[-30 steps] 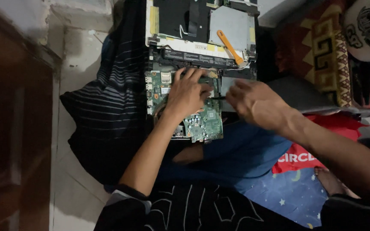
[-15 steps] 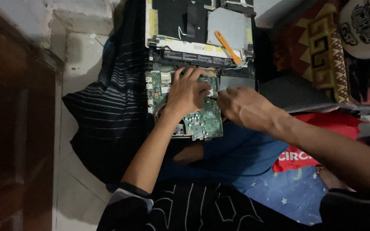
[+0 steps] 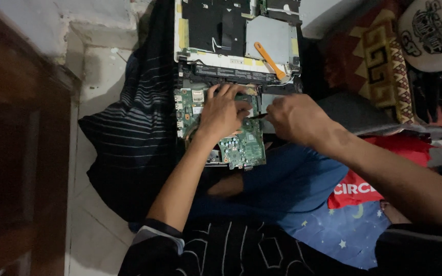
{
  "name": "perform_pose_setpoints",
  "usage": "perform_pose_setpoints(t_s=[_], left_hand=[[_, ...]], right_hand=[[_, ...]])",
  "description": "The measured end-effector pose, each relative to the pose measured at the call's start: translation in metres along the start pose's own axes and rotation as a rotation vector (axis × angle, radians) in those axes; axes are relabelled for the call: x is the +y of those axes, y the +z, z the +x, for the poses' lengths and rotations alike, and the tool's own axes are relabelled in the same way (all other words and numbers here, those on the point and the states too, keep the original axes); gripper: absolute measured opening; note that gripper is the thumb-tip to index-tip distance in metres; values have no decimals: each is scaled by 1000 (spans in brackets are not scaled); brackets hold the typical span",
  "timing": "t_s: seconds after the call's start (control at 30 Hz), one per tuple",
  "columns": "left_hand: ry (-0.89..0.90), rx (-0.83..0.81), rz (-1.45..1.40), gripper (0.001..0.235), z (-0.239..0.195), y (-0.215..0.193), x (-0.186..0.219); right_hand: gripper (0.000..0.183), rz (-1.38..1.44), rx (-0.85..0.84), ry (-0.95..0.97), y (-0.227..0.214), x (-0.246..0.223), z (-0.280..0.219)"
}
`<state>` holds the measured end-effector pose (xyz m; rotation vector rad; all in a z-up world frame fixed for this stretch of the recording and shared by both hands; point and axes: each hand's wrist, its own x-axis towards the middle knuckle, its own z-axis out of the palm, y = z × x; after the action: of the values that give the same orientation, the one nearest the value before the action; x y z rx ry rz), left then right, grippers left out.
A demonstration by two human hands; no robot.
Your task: The person sits on the floor and uses a screwdriver and a plastic pry tool to work on the motherboard of a disassembled laptop. They repeatedly loosen and tighten screws on the circuit board and occasionally use the pry tool to adjust components.
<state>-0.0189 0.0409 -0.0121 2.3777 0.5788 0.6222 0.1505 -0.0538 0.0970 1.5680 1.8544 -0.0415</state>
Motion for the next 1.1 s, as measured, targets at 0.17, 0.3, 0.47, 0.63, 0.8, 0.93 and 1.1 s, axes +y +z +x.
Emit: perform_pose_setpoints(t_s=[0.17, 0.3, 0.47, 0.63, 0.8, 0.93, 1.1], left_hand=[[36, 31, 16, 13, 2, 6, -8], [44, 54, 53, 16, 2, 17, -14], [24, 46, 51, 10, 1, 4, -3], [-24, 12, -20, 10, 3, 0, -2], [66, 61, -197, 13, -1, -11, -2], [125, 94, -176, 16, -1, -4, -5], [194, 72, -198, 28, -3, -18, 18]], right_hand=[[18, -159, 477, -370, 25, 5, 0], [20, -217, 637, -417, -6, -5, -9], [22, -38, 527, 9, 8, -10, -9], [10, -14, 671, -30, 21, -6, 0], [20, 25, 710, -323, -10, -4, -17], [11, -140, 766, -295, -12, -4, -24], [21, 42, 633, -179, -30, -10, -39]])
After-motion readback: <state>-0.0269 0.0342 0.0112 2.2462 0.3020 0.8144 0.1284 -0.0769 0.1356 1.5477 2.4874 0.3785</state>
